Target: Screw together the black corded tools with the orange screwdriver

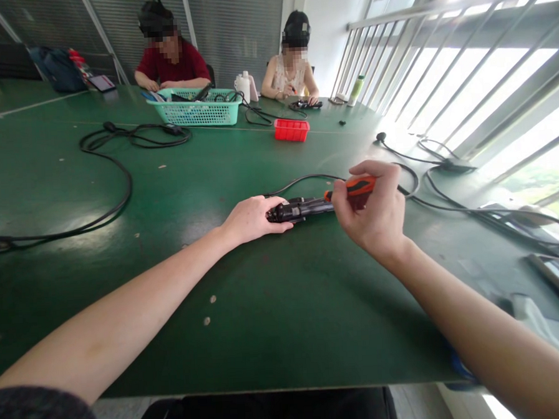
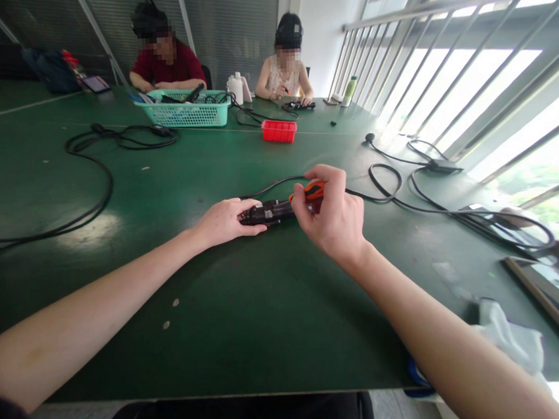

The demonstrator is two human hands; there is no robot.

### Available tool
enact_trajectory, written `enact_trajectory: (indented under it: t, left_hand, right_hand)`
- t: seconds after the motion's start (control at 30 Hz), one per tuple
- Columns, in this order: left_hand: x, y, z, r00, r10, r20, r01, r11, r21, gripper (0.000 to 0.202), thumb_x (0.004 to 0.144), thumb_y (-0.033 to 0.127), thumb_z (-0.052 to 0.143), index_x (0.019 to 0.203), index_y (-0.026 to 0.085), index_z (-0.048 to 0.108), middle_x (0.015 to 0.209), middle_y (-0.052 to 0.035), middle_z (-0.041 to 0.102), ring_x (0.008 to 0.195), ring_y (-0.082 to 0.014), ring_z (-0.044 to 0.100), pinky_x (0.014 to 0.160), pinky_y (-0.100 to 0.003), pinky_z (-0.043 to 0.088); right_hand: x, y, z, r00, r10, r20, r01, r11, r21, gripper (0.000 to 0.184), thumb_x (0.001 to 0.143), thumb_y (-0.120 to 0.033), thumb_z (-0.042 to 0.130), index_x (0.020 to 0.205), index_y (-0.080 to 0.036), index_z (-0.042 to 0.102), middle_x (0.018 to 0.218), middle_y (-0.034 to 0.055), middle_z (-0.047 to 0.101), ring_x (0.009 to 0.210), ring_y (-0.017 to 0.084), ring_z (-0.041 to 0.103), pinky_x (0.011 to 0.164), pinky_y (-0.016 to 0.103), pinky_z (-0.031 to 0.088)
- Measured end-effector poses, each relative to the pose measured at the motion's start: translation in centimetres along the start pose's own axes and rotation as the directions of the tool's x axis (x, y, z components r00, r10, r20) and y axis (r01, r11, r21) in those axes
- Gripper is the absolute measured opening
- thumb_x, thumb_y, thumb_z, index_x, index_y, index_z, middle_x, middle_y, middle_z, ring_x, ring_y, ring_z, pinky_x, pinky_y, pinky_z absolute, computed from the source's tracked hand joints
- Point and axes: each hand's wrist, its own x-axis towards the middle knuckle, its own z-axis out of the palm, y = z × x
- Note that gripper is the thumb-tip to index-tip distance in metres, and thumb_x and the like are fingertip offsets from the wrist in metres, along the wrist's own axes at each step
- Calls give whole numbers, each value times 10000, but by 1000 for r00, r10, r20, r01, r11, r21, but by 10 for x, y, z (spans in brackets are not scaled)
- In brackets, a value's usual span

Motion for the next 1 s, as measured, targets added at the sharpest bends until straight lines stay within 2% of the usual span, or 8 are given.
enact_trajectory:
  t: [0.13, 0.27, 0.33, 0.43, 0.5, 0.7, 0.87, 1.0]
  left_hand:
    - [0, 0, 0, 1000, 12, -7, -12, 1000, -12, 554, 863, 656, 690, 1275, 286, 697, 904, -54, 681, 803, -236, 663, 639, -289, 404]
    - [1, 0, 0, 1000, 10, -1, -10, 1000, -3, 554, 868, 653, 687, 1280, 284, 694, 914, -56, 687, 817, -237, 666, 644, -286, 404]
    - [1, -1, 1, 1000, 10, 3, -10, 1000, 2, 552, 872, 654, 682, 1280, 282, 695, 919, -57, 691, 824, -237, 667, 643, -283, 402]
    - [2, -4, 2, 1000, 3, 3, -3, 1000, 5, 563, 867, 655, 688, 1287, 280, 695, 920, -60, 692, 823, -238, 665, 641, -284, 398]
    - [2, -5, 3, 1000, 4, 1, -4, 1000, 2, 573, 864, 659, 692, 1296, 284, 692, 923, -62, 693, 822, -240, 662, 641, -286, 397]
    - [2, -4, 2, 1000, 7, 1, -7, 1000, 4, 577, 867, 668, 680, 1301, 288, 691, 910, -58, 692, 830, -246, 663, 650, -292, 403]
    - [2, -3, 2, 1000, -3, 12, 3, 1000, 0, 582, 868, 662, 679, 1305, 279, 689, 928, -63, 700, 838, -246, 667, 652, -291, 412]
    - [2, -4, 3, 1000, 7, 7, -7, 1000, 13, 570, 872, 660, 674, 1293, 276, 690, 930, -65, 696, 832, -244, 664, 642, -286, 400]
  right_hand:
    - [-2, -1, 2, 998, 18, 54, -20, 999, 36, 334, 942, -428, 612, 1172, -224, 481, 807, 19, 713, 510, 170, 625, 466, 305, 431]
    - [-3, -2, 2, 991, -5, 131, -11, 993, 119, 441, 915, -373, 628, 1269, -213, 420, 920, 18, 739, 547, 148, 632, 511, 291, 461]
    - [-2, -3, 0, 993, -20, 118, 15, 999, 39, 432, 895, -379, 647, 1247, -218, 455, 925, 12, 747, 597, 158, 661, 535, 288, 454]
    - [0, -2, -2, 997, -53, 59, 61, 987, -148, 296, 900, -429, 659, 1100, -235, 559, 761, -17, 713, 644, 182, 688, 537, 281, 404]
    - [1, -2, -3, 998, -51, 39, 57, 982, -179, 248, 912, -428, 644, 1056, -237, 579, 685, -28, 678, 623, 182, 680, 533, 283, 393]
    - [-1, -5, -1, 995, -12, 102, 16, 999, -32, 374, 865, -355, 631, 1200, -232, 517, 911, 6, 738, 627, 164, 663, 575, 306, 465]
    - [-2, -2, 2, 996, 14, 84, -13, 1000, -22, 323, 927, -400, 621, 1178, -229, 515, 758, -24, 709, 573, 167, 654, 534, 300, 446]
    - [-4, 2, 3, 999, -23, 27, 22, 1000, 11, 335, 935, -367, 619, 1215, -228, 497, 887, 17, 756, 672, 198, 719, 591, 332, 515]
